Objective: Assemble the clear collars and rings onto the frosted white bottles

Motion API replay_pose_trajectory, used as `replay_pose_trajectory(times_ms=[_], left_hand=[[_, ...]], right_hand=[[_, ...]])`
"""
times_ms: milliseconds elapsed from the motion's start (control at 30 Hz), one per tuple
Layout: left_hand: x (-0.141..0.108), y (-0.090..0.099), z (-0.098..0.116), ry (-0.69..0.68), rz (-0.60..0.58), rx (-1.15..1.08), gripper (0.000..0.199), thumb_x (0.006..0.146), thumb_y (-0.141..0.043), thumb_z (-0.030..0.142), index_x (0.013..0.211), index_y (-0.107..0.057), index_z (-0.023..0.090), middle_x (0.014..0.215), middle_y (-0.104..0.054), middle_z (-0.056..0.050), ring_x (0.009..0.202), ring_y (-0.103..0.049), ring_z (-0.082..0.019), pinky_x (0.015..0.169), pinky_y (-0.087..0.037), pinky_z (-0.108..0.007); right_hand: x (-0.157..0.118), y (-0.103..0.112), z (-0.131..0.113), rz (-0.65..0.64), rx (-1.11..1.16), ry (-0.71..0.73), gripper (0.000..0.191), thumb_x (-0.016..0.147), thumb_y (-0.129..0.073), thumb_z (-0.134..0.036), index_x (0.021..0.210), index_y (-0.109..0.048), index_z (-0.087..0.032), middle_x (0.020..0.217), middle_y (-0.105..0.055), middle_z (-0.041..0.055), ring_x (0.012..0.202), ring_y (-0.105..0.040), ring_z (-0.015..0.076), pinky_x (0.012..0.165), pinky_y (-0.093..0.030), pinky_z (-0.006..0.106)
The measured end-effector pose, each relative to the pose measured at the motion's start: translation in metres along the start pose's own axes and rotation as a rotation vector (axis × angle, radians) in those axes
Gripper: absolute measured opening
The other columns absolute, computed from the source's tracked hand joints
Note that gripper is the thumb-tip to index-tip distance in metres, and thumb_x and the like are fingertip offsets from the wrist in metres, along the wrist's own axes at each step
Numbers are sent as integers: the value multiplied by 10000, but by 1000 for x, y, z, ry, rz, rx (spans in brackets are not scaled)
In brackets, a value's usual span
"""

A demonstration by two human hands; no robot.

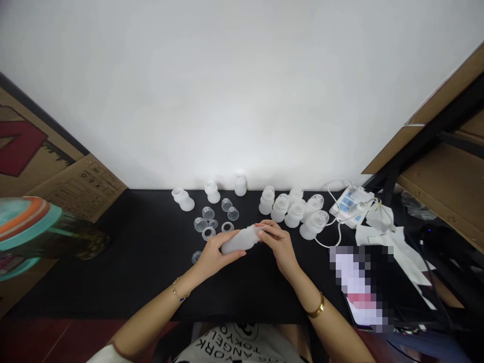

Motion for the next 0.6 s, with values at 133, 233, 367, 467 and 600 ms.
replay_pose_trajectory(times_ms=[133,233,367,467,600], left_hand=[[0,-1,-2,3,18,23,485,794,-798,431,1234,-708,246,1157,-765,-64,999,-715,-252,929,-563,-405],[0,1,-1,47,-5,-55,483,798,-785,465,1218,-718,235,1139,-768,-61,976,-715,-252,894,-568,-387],[2,5,3,148,-146,-278,496,821,-745,503,1217,-725,205,1087,-769,-66,897,-703,-239,775,-558,-325],[5,8,5,193,-258,-433,480,820,-733,518,1160,-748,180,981,-760,-61,809,-676,-213,695,-521,-285],[8,9,5,271,-384,-574,466,786,-742,562,1031,-780,168,853,-731,-47,720,-639,-185,627,-470,-260]], right_hand=[[-1,-2,-1,29,-27,31,184,804,-806,-446,869,-838,-277,1133,-711,77,961,-631,267,719,-539,362],[-2,-3,-5,0,-12,38,183,830,-783,-444,920,-828,-291,1185,-717,67,960,-642,271,706,-534,365],[-4,-2,-11,-90,15,45,244,879,-735,-446,1065,-813,-309,1298,-692,63,1148,-618,311,853,-533,399],[-5,-1,-13,-165,45,53,288,883,-734,-450,1136,-792,-327,1358,-666,58,1268,-566,323,998,-487,437],[-7,-1,-12,-234,67,57,291,873,-735,-489,1105,-802,-327,1380,-651,72,1198,-612,326,971,-503,469]])
Point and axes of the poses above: each hand's wrist, its own x-axis towards the middle knuckle, its own y-axis out of the back of the hand, z = x × y, the point moved 1 cm from there along x, towards the middle knuckle
